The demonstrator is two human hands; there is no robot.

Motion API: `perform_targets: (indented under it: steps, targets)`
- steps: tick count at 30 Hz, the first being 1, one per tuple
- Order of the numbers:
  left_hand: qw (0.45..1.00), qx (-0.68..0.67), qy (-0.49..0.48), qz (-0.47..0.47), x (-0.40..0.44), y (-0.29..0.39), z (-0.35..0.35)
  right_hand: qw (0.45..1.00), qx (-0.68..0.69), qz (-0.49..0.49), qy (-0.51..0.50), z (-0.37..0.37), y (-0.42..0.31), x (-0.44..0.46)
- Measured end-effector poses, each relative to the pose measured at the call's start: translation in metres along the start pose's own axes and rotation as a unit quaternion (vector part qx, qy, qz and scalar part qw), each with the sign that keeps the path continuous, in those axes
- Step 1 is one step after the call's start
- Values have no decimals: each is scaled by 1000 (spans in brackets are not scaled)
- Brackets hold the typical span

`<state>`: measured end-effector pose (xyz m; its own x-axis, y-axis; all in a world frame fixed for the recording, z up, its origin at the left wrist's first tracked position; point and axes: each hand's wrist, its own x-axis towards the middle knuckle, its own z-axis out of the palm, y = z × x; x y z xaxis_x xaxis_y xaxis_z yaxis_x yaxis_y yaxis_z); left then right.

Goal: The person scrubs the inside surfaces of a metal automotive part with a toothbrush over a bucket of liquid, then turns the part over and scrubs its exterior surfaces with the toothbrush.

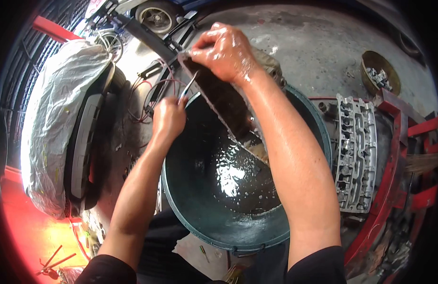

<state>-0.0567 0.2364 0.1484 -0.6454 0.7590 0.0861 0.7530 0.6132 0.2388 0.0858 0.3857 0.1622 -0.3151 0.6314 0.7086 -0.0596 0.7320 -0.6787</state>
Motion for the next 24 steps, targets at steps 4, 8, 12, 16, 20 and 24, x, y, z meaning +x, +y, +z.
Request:
perform_targets:
  steps: [4, 8, 12, 16, 20, 24]
  targets:
    - [998, 54, 14, 27, 9, 22, -5, 1000, 11, 17, -13, -1, -5, -4]
    - [994, 99, 1, 46, 0, 10, -37, 1000, 23, 10, -12, -5, -3, -9]
    - [988, 150, -26, 27, 20, 21, -39, 1000, -4, 6, -13, 4, -10, -6]
    - [993, 109, -47, 8, 12, 9, -45, 999, -27, 18, -32, -5, -11, -13]
    - [988, 143, -31, 46, 22, 29, -33, 1000, -6, 27, -13, 5, -10, -6]
    - [994, 88, -11, 58, 16, 14, -31, 1000, 19, 2, -14, -2, -10, -10]
